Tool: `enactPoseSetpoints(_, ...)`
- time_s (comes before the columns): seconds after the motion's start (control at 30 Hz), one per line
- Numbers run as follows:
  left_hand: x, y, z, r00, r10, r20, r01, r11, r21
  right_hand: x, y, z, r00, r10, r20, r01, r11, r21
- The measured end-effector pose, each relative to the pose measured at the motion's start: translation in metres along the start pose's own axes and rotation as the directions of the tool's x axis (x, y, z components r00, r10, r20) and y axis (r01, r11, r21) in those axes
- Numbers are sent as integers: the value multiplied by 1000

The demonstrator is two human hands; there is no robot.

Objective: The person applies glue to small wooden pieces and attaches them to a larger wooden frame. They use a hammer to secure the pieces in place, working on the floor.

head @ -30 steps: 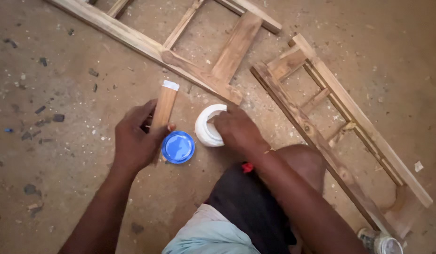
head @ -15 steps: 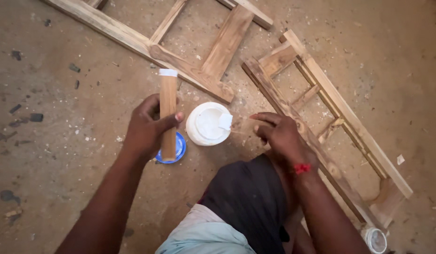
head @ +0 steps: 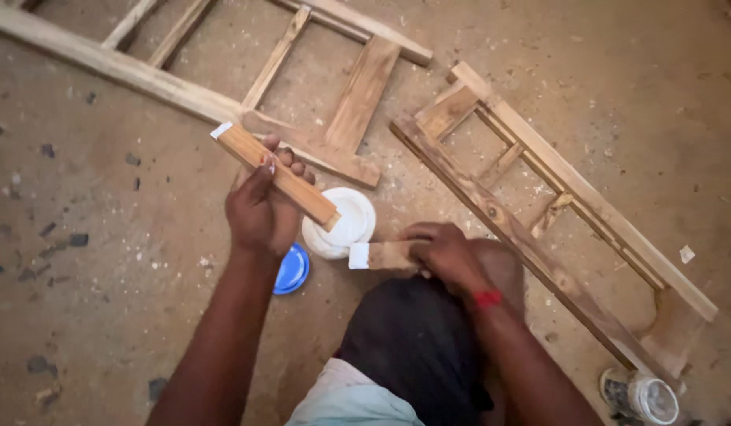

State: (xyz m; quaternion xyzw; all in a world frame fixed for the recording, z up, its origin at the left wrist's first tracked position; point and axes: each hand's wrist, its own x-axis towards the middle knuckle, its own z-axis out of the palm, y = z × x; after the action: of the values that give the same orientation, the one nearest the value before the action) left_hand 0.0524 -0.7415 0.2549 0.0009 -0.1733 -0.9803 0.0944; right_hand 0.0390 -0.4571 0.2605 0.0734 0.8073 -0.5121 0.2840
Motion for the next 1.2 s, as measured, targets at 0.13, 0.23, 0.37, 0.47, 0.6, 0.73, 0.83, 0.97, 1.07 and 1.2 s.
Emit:
enactPoseSetpoints(0.13,11,-25,25,997,2,75,4,998,-70,-61,10,-37,983,-98,-156,157,890,427)
enactPoseSetpoints(0.23,10,-51,50,993,-44,105,58,989,-136,-97,21,-46,906,-241,-349,416,668,617)
enactPoseSetpoints(0.37,-1,-91,86,994,-100,42,105,985,-139,-122,28,-42,740,-379,-555,668,511,541)
enactPoseSetpoints(0.47,-10,-115,110,990,-125,70,134,982,-134,-140,26,-47,576,-477,-664,735,657,167)
enactPoseSetpoints(0.6,-20,-141,135,983,-142,114,155,981,-119,-164,20,-64,344,-668,-660,637,682,-359)
enactPoseSetpoints(0.73,-28,-171,154,982,-165,91,172,982,-80,-185,24,-85,206,-788,-580,595,571,-566)
enactPoseSetpoints(0.83,-33,-196,166,972,-163,167,174,984,-50,-201,40,-108,175,-840,-514,535,519,-666)
enactPoseSetpoints(0.97,-39,-237,182,957,-229,177,234,972,-9,-214,74,-139,213,-714,-667,604,633,-484)
enactPoseSetpoints(1.07,-46,-276,195,939,-280,201,285,958,2,-215,103,-154,342,-341,-876,672,740,-26)
enactPoseSetpoints(1.2,-58,-334,210,877,-381,292,403,915,-16,-225,136,-176,336,-193,-922,672,735,91)
